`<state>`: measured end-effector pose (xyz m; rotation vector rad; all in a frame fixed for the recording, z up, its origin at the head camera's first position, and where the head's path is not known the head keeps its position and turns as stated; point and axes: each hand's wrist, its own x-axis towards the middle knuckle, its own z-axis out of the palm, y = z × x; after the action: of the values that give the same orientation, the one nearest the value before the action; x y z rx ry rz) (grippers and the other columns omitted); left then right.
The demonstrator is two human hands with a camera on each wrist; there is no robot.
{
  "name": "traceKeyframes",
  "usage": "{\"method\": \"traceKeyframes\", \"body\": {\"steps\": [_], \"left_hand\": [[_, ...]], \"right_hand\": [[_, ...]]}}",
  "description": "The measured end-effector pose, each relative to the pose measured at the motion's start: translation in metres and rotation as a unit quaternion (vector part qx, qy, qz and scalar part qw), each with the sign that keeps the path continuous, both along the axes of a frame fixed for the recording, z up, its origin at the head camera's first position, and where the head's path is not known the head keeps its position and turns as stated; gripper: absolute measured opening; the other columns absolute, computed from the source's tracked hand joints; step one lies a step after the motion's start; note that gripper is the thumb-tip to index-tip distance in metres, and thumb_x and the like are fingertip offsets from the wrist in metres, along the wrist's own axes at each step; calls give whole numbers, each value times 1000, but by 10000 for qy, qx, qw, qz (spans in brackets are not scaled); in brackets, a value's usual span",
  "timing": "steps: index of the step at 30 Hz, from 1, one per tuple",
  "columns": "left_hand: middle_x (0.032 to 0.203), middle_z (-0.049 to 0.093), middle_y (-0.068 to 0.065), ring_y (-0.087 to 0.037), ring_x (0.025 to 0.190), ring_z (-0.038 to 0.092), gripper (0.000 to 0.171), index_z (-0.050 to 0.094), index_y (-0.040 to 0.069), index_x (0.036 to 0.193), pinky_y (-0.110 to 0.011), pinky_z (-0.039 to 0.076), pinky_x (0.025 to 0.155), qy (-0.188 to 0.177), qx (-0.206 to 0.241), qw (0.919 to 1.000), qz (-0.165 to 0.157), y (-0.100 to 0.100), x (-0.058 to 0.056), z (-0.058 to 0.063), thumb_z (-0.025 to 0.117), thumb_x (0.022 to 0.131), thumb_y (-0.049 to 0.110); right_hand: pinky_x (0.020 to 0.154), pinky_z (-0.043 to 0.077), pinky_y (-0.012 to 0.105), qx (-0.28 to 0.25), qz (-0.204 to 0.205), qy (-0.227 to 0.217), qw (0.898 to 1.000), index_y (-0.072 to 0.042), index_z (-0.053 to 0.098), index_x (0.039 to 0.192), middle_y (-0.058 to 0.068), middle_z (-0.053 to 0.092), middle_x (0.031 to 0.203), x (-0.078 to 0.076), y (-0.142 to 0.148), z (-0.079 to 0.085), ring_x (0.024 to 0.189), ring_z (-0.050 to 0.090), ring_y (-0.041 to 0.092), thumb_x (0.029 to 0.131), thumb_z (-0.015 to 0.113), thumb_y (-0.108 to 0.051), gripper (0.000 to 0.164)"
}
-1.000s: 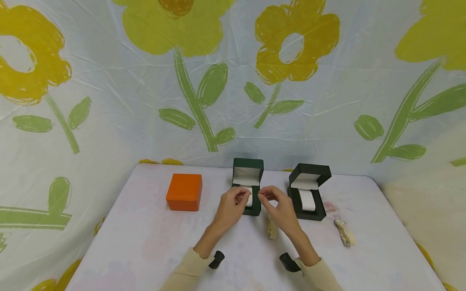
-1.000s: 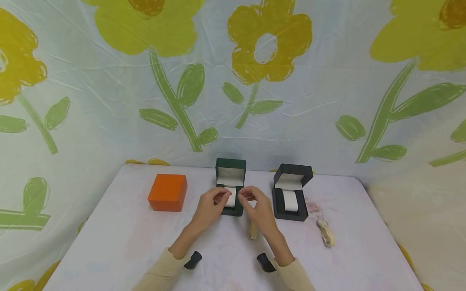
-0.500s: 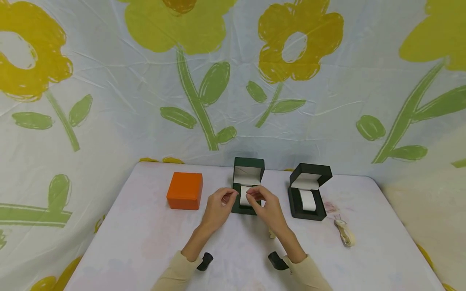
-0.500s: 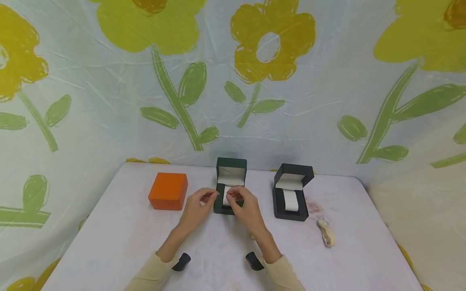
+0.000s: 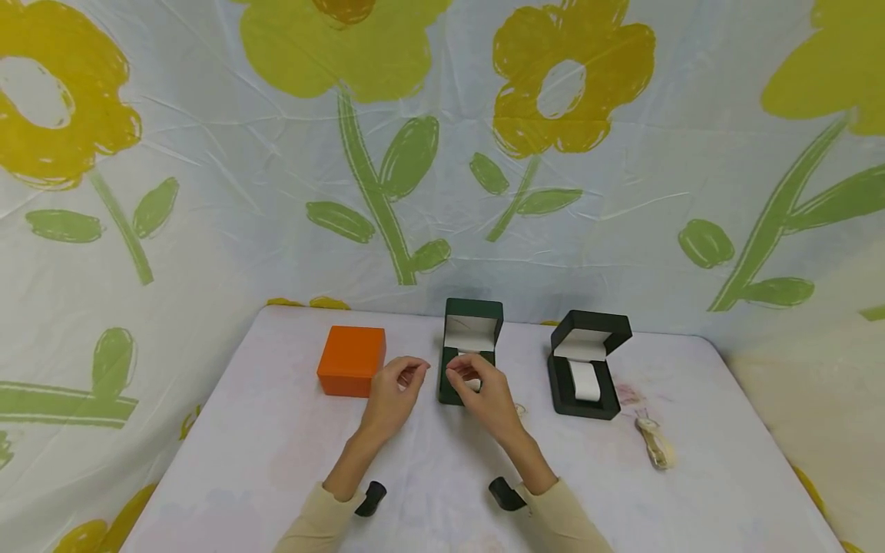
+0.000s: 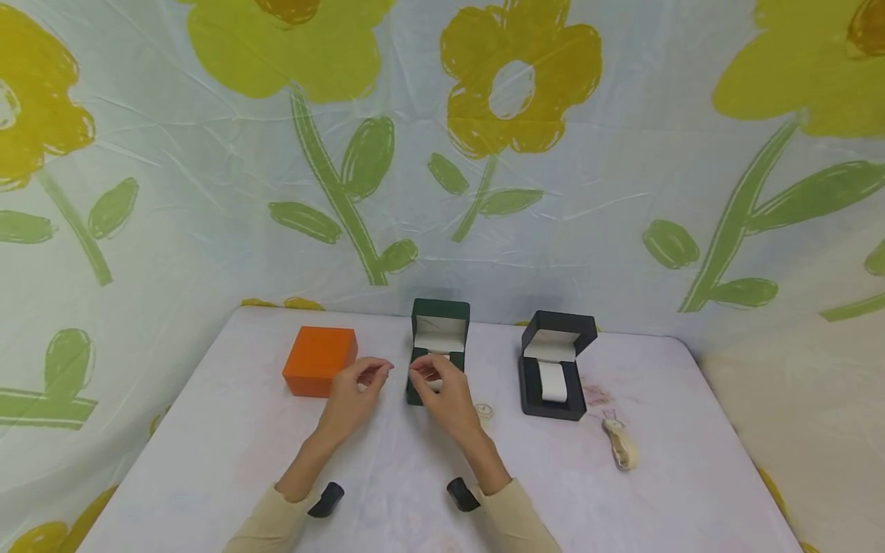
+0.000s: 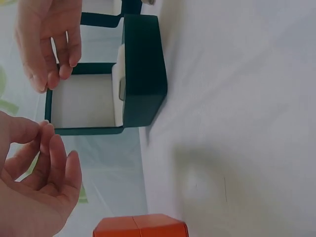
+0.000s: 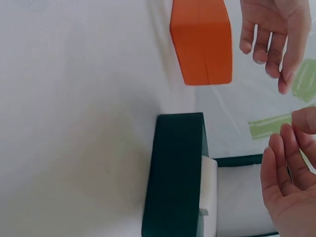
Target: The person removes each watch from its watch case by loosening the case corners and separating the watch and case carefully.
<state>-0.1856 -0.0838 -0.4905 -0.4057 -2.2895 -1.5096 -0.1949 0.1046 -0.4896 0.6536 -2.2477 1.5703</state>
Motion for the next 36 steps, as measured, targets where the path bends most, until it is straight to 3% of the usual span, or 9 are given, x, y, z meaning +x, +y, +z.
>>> {"method": "traceKeyframes", "body": {"steps": [10, 19, 28, 36], "left_hand": [[86, 72, -5, -14, 72, 60, 5, 75, 3, 99, -23, 53, 67, -17, -28, 9996, 288, -20, 2, -5, 71, 97, 4], [90, 71, -3, -17, 76, 59, 8, 76, 4, 103, -21, 51, 70, -296, -43, 9971, 702, -40, 7, -7, 71, 97, 7], [92, 70, -6, -18, 77, 58, 12, 75, 1, 107, -19, 49, 70, -180, -5, 9945, 1032, -55, 8, -9, 72, 96, 6], [92, 70, -8, -20, 77, 58, 14, 73, 0, 109, -13, 46, 69, -5, 55, 9915, 1302, -74, 10, -9, 71, 97, 6]], "right_hand": [[80, 59, 41, 164, 86, -61, 9998, 0, 70, 106, 7, 70, 99, -7, -17, -4, 89, 67, 21, 95, 73, -4, 12], [82, 57, 54, 247, 262, 34, 9993, 3, 66, 114, 16, 67, 109, -15, -35, -9, 94, 66, 30, 95, 73, -4, 22], [87, 56, 55, 203, 551, 21, 9983, 6, 64, 118, 19, 65, 114, -22, -55, -17, 101, 65, 40, 94, 73, -3, 27], [95, 55, 46, 417, 683, -115, 9967, 5, 62, 124, 19, 61, 122, -25, -72, -20, 109, 62, 35, 95, 73, -5, 33]]}}
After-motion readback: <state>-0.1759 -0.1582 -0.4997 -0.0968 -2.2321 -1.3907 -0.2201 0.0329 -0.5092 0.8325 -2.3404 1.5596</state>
